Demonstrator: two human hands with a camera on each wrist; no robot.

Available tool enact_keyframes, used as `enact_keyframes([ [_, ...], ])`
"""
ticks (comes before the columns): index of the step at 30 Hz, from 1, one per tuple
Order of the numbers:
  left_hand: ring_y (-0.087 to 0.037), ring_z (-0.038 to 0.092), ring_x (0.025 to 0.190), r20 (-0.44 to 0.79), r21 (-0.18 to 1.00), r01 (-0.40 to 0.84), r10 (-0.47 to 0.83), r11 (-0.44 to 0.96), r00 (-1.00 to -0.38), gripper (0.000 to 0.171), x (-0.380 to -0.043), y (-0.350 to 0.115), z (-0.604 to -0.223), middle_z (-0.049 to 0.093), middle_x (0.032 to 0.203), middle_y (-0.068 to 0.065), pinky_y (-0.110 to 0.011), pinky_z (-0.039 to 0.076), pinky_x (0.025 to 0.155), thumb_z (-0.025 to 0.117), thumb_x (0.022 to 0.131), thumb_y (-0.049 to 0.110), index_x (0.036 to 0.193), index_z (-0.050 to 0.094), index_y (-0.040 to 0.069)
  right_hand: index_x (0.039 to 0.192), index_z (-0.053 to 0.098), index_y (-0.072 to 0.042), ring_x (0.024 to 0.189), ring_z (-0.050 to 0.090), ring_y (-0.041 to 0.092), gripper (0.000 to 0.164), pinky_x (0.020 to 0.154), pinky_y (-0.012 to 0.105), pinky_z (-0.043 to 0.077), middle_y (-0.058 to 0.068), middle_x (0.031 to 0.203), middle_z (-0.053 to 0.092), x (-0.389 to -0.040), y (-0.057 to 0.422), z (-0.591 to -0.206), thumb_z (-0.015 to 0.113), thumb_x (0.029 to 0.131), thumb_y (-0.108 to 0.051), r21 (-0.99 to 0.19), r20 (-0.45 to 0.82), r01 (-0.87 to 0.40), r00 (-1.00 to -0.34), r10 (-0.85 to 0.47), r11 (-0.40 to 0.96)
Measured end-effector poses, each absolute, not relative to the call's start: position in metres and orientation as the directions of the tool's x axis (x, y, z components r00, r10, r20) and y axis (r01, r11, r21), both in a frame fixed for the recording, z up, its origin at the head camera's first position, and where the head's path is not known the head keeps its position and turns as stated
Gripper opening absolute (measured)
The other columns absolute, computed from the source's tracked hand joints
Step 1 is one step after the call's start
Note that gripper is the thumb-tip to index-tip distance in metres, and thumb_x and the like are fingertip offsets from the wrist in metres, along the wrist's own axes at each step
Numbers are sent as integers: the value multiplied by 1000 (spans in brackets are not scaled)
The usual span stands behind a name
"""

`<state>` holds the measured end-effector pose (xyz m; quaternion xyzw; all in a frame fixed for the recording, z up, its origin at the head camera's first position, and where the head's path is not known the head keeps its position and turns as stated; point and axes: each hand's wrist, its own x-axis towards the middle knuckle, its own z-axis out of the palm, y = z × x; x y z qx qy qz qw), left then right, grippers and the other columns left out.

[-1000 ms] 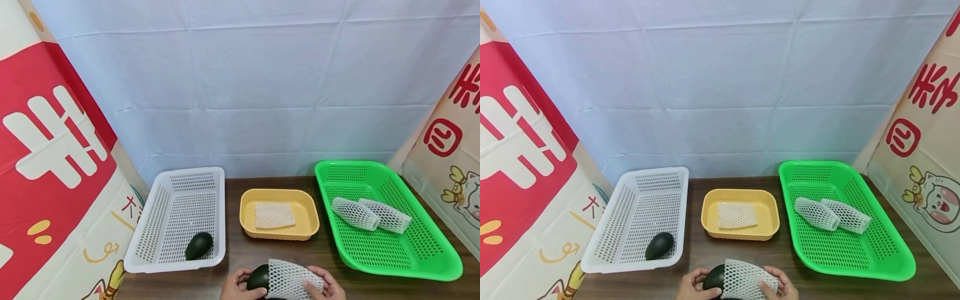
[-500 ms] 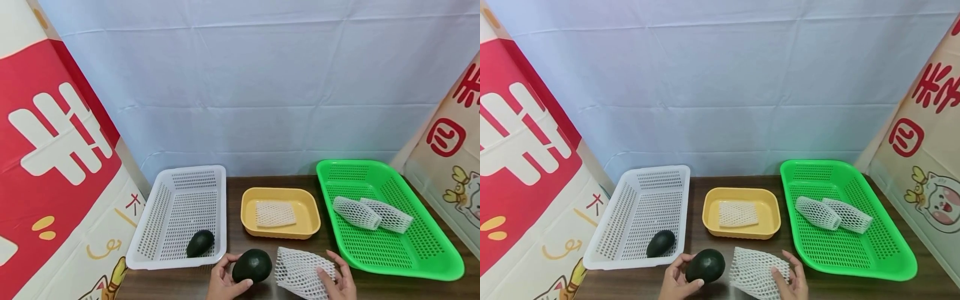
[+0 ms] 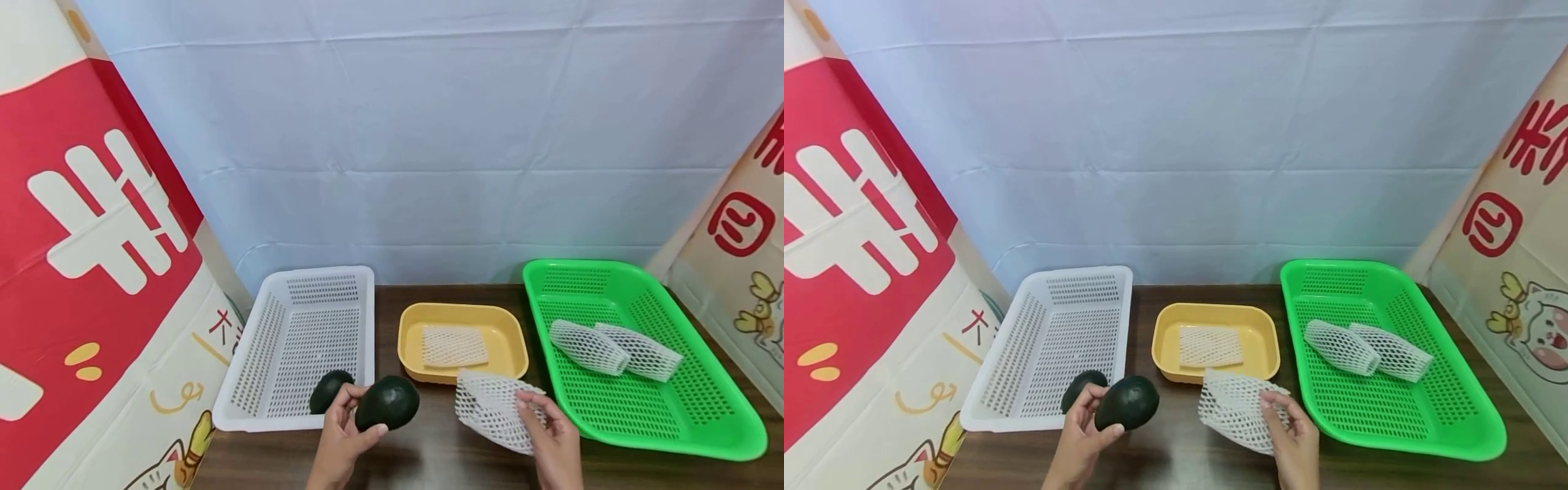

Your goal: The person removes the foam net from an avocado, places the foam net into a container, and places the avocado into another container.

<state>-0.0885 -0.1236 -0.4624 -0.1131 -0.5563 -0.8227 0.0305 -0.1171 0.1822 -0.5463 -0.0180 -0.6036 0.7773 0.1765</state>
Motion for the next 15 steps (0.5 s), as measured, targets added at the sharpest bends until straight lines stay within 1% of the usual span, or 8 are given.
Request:
enact_keyframes([
  [3, -26, 50, 98, 213, 924, 191, 31, -330, -976, 50, -94, -132, -459, 48, 108, -21, -34, 46, 80, 69, 68, -9, 109, 40, -9, 111, 55, 8, 108, 41, 15, 31, 73, 15, 43, 14, 114, 52, -126, 183, -536, 61, 80, 3, -929, 243, -304, -931, 271, -211],
  [4, -26, 50, 99, 210, 930, 195, 16, -311, -978, 50, -95, -136, -458, 48, 109, -21, -34, 46, 81, 69, 68, -9, 109, 41, -8, 111, 55, 7, 110, 39, 16, 33, 73, 15, 43, 13, 116, 50, -128, 181, -527, 63, 79, 3, -936, 236, -292, -934, 269, -194],
  [6, -26, 49, 100, 213, 936, 206, -8, -284, -977, 53, -98, -142, -457, 48, 109, -21, -36, 45, 81, 69, 69, -8, 113, 41, -7, 112, 55, 5, 112, 37, 17, 39, 76, 15, 43, 12, 117, 47, -128, 175, -501, 68, 77, -3, -967, 177, -221, -942, 287, -129],
  [9, -26, 47, 104, 227, 941, 228, -34, -249, -973, 57, -100, -152, -455, 46, 114, -21, -35, 44, 84, 69, 70, -8, 119, 40, -4, 113, 55, 4, 114, 34, 16, 43, 78, 15, 41, 11, 119, 47, -135, 172, -485, 71, 73, -1, -974, 133, -180, -946, 297, -136],
  [10, -26, 45, 105, 234, 942, 237, -40, -236, -971, 59, -101, -155, -455, 45, 116, -21, -35, 43, 85, 69, 70, -8, 122, 40, -4, 114, 55, 2, 114, 34, 15, 45, 77, 15, 41, 9, 120, 46, -137, 172, -480, 72, 73, -2, -981, 105, -149, -947, 302, -126],
  [13, -26, 43, 110, 248, 945, 254, -55, -207, -967, 63, -102, -164, -452, 40, 123, -19, -33, 42, 86, 68, 72, -8, 127, 39, -1, 115, 55, -1, 116, 32, 13, 48, 80, 16, 35, 6, 122, 46, -146, 173, -479, 74, 71, -4, -986, 86, -126, -944, 318, -108],
  [15, -26, 42, 112, 251, 947, 258, -63, -192, -966, 64, -102, -170, -450, 36, 127, -17, -32, 43, 85, 67, 72, -8, 130, 39, 0, 116, 56, -3, 118, 30, 13, 49, 82, 16, 31, 7, 125, 44, -154, 175, -489, 74, 71, -5, -983, 114, -154, -938, 329, -100],
])
